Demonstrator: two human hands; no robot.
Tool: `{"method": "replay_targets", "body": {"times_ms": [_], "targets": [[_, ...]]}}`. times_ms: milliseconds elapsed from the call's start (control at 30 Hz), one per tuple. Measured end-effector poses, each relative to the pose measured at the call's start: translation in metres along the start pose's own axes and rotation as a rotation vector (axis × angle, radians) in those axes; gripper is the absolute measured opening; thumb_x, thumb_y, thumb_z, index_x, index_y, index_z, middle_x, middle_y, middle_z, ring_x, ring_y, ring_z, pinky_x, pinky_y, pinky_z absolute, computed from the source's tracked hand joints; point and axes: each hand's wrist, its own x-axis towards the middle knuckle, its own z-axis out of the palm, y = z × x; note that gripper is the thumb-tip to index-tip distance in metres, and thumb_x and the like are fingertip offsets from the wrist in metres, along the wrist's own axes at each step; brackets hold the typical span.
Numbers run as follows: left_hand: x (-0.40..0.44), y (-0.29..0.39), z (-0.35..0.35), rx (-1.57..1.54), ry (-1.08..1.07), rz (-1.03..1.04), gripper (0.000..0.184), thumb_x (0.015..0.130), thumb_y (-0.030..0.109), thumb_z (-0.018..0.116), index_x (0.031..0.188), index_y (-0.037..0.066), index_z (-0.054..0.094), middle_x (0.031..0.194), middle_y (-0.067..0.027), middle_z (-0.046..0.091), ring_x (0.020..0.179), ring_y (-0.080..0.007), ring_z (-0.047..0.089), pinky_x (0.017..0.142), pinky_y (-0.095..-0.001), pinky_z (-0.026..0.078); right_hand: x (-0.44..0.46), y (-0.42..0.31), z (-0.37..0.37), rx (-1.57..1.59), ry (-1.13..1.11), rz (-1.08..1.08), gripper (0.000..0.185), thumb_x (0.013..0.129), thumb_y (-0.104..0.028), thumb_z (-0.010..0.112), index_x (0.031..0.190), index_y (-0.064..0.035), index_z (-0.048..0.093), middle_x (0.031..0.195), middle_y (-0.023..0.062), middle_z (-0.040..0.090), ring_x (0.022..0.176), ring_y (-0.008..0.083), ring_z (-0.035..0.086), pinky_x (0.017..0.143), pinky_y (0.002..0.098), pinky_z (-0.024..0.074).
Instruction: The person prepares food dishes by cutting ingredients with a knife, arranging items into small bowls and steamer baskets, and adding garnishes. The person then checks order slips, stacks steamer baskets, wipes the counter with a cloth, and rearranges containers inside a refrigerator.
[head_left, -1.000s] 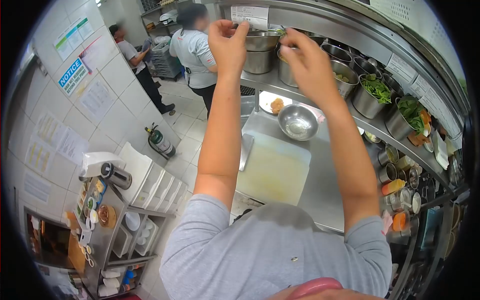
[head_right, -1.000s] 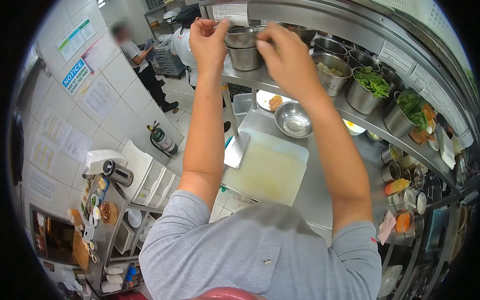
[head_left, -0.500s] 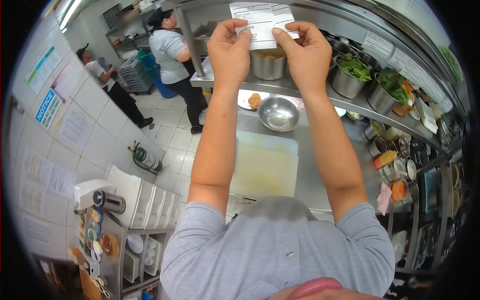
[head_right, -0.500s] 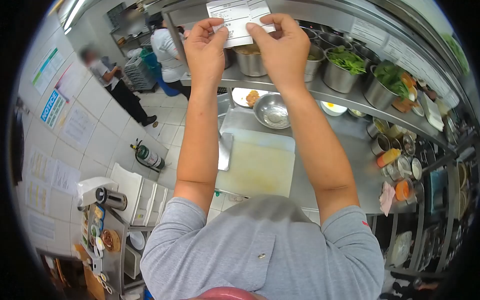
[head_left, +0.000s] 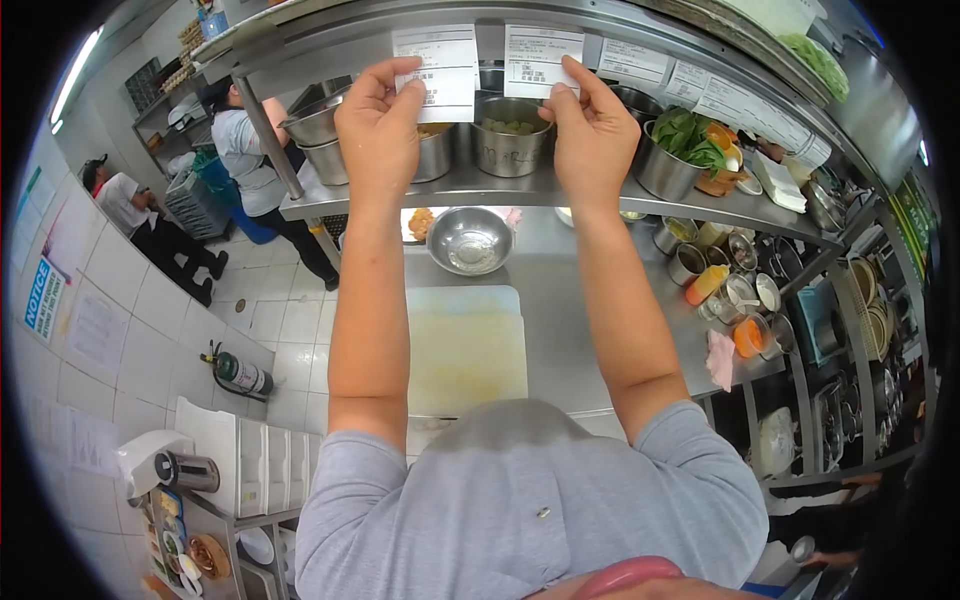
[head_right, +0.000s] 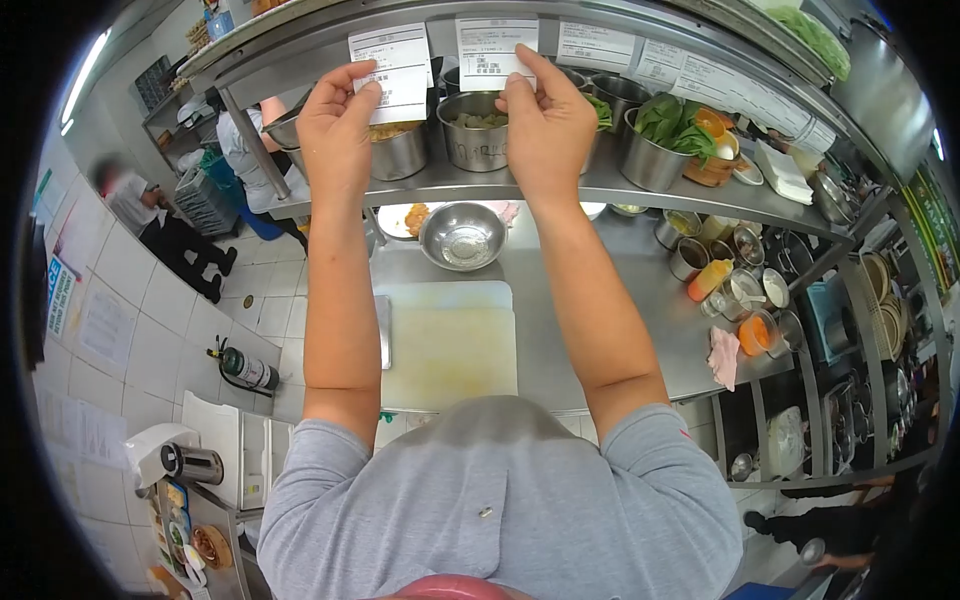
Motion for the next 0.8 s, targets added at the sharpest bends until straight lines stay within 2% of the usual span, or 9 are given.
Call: {"method": "replay_targets", "body": {"times_ms": [200, 267, 333, 433, 567, 633, 667, 733, 800], "targets": [[-0.001, 0.005, -0.005, -0.023, -0.002, -0.037, 0.026, 0.099, -0.004, 0.069, 0.124, -0.004, 0.076, 0.108, -0.0067, 0.076, 0.090, -0.0085, 0.068, 0.083, -0.0237, 0.054, 0.010, -0.007, -0.001, -0.105, -0.006, -0.102, 0.035, 0.105, -0.010, 0.071, 0.139, -0.0035, 0.076, 0.082, 0.0043, 0.074, 0.075, 0.0095, 0.071, 0.072, 0.0284, 0.0616], [-0.002, 0.006, -0.008, -0.035, -0.009, -0.045, 0.027, 0.099, -0.004, 0.069, 0.125, -0.004, 0.075, 0.109, -0.0068, 0.076, 0.091, -0.0087, 0.068, 0.083, -0.0240, 0.054, -0.003, -0.038, -0.013, -0.847, -0.181, -0.183, 0.038, 0.105, -0.017, 0.074, 0.141, -0.0071, 0.076, 0.075, 0.0049, 0.075, 0.071, 0.0081, 0.071, 0.069, 0.0307, 0.0590], [-0.001, 0.010, -0.009, -0.053, -0.017, -0.047, 0.028, 0.099, -0.004, 0.069, 0.126, -0.004, 0.075, 0.110, -0.0069, 0.076, 0.092, -0.0090, 0.068, 0.084, -0.0242, 0.055, -0.012, -0.034, -0.008, -0.738, -0.163, -0.262, 0.042, 0.104, -0.022, 0.076, 0.144, -0.0090, 0.074, 0.072, 0.0050, 0.075, 0.066, 0.0072, 0.067, 0.067, 0.0313, 0.0562], [-0.007, 0.016, -0.004, -0.106, -0.088, -0.085, 0.030, 0.099, -0.004, 0.068, 0.129, -0.004, 0.074, 0.112, -0.0070, 0.076, 0.091, -0.0089, 0.068, 0.082, -0.0236, 0.054, -0.018, -0.026, 0.021, -0.143, -0.292, -0.079, 0.041, 0.104, -0.014, 0.074, 0.144, -0.0064, 0.073, 0.085, 0.0072, 0.079, 0.070, 0.0063, 0.064, 0.066, 0.0268, 0.0529], [-0.005, 0.016, -0.008, 0.002, -0.124, -0.059, 0.030, 0.100, -0.004, 0.067, 0.129, -0.004, 0.074, 0.110, -0.0065, 0.076, 0.089, -0.0081, 0.067, 0.080, -0.0234, 0.054, -0.012, -0.007, 0.043, 0.000, -0.284, -0.042, 0.036, 0.104, -0.007, 0.072, 0.140, -0.0052, 0.075, 0.091, 0.0055, 0.080, 0.074, 0.0070, 0.067, 0.068, 0.0250, 0.0546], [-0.002, 0.011, -0.018, 0.006, -0.081, -0.055, 0.034, 0.101, -0.002, 0.070, 0.134, -0.005, 0.071, 0.117, -0.0111, 0.076, 0.101, -0.0108, 0.070, 0.091, -0.0251, 0.055, -0.017, -0.007, 0.047, 0.041, -0.265, -0.008, 0.036, 0.104, -0.007, 0.072, 0.140, -0.0053, 0.075, 0.091, 0.0052, 0.079, 0.075, 0.0079, 0.069, 0.069, 0.0257, 0.0566], [-0.001, 0.010, -0.023, 0.012, -0.078, -0.047, 0.034, 0.101, -0.002, 0.070, 0.134, -0.005, 0.071, 0.117, -0.0111, 0.076, 0.101, -0.0108, 0.070, 0.091, -0.0251, 0.055, -0.019, -0.004, 0.048, 0.071, -0.246, 0.032, 0.036, 0.104, -0.007, 0.071, 0.139, -0.0054, 0.075, 0.090, 0.0049, 0.079, 0.076, 0.0087, 0.070, 0.071, 0.0264, 0.0585], [0.002, 0.010, -0.031, 0.083, -0.001, 0.022, 0.031, 0.100, -0.002, 0.067, 0.131, -0.005, 0.073, 0.106, -0.0062, 0.076, 0.087, -0.0069, 0.065, 0.078, -0.0235, 0.053, -0.017, 0.006, 0.051, 0.089, -0.238, 0.038, 0.035, 0.104, -0.007, 0.071, 0.139, -0.0048, 0.075, 0.092, 0.0054, 0.079, 0.081, 0.0103, 0.073, 0.074, 0.0274, 0.0609], [0.003, 0.011, -0.035, 0.077, -0.016, 0.010, 0.031, 0.100, -0.002, 0.067, 0.131, -0.005, 0.073, 0.106, -0.0066, 0.077, 0.088, -0.0072, 0.066, 0.079, -0.0236, 0.053, -0.016, 0.008, 0.056, 0.111, -0.211, 0.035, 0.033, 0.104, -0.007, 0.071, 0.136, -0.0034, 0.076, 0.097, 0.0075, 0.080, 0.085, 0.0109, 0.074, 0.076, 0.0272, 0.0605]]}}
